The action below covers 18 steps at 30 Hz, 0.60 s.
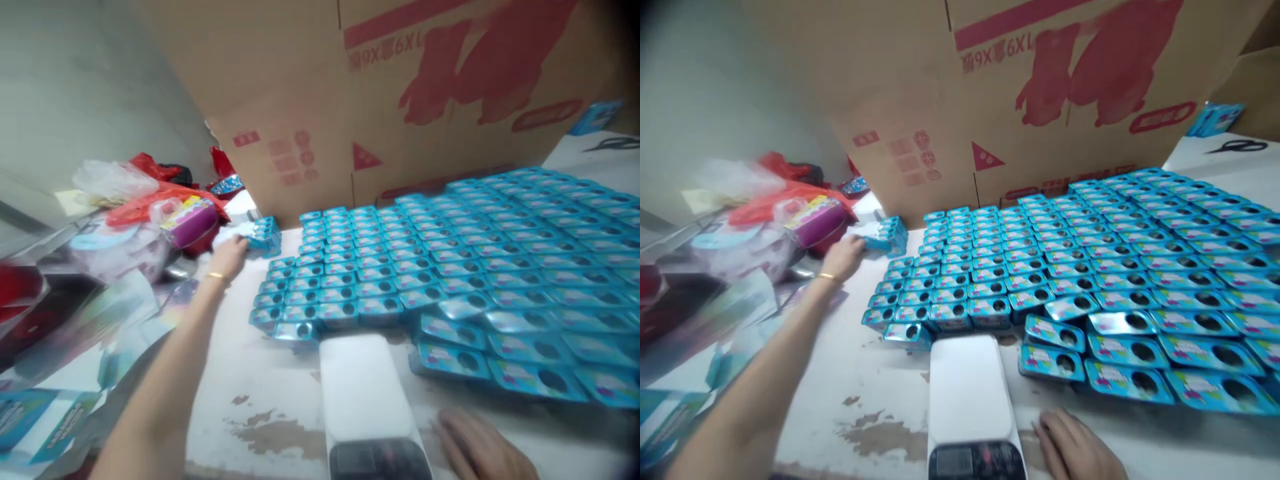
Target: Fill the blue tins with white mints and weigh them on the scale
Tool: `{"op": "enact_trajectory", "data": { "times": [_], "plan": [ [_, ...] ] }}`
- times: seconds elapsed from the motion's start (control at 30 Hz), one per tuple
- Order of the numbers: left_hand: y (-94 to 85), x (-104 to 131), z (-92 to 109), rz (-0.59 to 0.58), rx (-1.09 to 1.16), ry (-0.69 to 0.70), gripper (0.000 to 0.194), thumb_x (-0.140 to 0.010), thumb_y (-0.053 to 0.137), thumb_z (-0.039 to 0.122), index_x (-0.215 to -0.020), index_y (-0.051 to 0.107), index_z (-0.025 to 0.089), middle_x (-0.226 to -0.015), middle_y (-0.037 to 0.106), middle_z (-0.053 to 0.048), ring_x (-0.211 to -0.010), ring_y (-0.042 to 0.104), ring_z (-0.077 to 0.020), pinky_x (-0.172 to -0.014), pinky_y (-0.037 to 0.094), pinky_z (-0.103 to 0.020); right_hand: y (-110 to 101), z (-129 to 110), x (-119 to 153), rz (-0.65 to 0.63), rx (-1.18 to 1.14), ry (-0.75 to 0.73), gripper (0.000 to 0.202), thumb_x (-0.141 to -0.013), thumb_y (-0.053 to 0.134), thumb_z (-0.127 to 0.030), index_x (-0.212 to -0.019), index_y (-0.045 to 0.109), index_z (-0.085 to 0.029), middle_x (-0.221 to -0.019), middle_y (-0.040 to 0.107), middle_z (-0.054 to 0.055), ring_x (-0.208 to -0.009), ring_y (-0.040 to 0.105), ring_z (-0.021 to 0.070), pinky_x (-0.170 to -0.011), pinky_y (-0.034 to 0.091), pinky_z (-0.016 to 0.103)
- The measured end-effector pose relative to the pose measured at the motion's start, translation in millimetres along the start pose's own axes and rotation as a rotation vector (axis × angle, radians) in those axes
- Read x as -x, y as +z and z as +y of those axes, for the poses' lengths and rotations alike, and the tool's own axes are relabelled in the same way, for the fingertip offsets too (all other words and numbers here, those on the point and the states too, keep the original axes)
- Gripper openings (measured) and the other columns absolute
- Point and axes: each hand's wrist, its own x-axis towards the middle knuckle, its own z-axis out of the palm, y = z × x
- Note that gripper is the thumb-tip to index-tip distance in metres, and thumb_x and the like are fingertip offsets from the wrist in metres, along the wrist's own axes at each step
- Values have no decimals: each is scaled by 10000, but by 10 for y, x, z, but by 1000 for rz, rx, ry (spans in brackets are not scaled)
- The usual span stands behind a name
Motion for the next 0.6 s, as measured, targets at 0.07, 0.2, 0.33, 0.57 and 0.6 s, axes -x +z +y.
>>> {"op": "enact_trajectory", "data": {
  "times": [0.07, 0.2, 0.33, 0.57, 0.6],
  "plan": [
    [-403, 210, 148, 42, 13, 25, 266, -883, 482, 376, -891, 583, 130, -1037, 555, -70, -938, 537, -187, -861, 451, -342, -21, -60, -24, -68, -34, 98, 313, -959, 360, -289, -895, 651, -192, -842, 702, 37, -743, 658, 168, -668, 516, 275],
    [-1066, 733, 835, 187, 94, 201, 473, -837, 496, 562, -1056, 548, 146, -882, 561, -13, -748, 528, -122, -744, 469, -293, -36, -127, -44, -178, -111, 252, 277, -959, 384, -295, -899, 622, -167, -837, 664, 67, -731, 611, 176, -664, 475, 290],
    [-1222, 1244, 1726, -17, 264, 389, 345, -851, 538, 473, -1071, 514, 209, -844, 600, -14, -705, 568, -151, -637, 447, -262, -56, -121, -35, -217, -144, 291, 248, -956, 405, -298, -905, 609, -168, -808, 633, 60, -724, 579, 172, -665, 437, 284],
    [-815, 1498, 2441, -273, 176, 553, 254, -835, 578, 258, -1067, 511, 179, -890, 655, -57, -789, 615, -219, -653, 466, -312, -19, -121, -31, -174, -176, 292, 236, -950, 408, -281, -879, 601, -164, -795, 627, 62, -706, 566, 180, -652, 423, 298],
    [-790, 1502, 2445, -262, 182, 560, 287, -840, 575, 266, -1103, 508, 174, -929, 658, -70, -817, 618, -225, -680, 476, -322, -13, -131, -38, -162, -186, 293, 233, -946, 415, -277, -872, 604, -162, -782, 626, 63, -696, 567, 183, -642, 425, 300]
  ]
}}
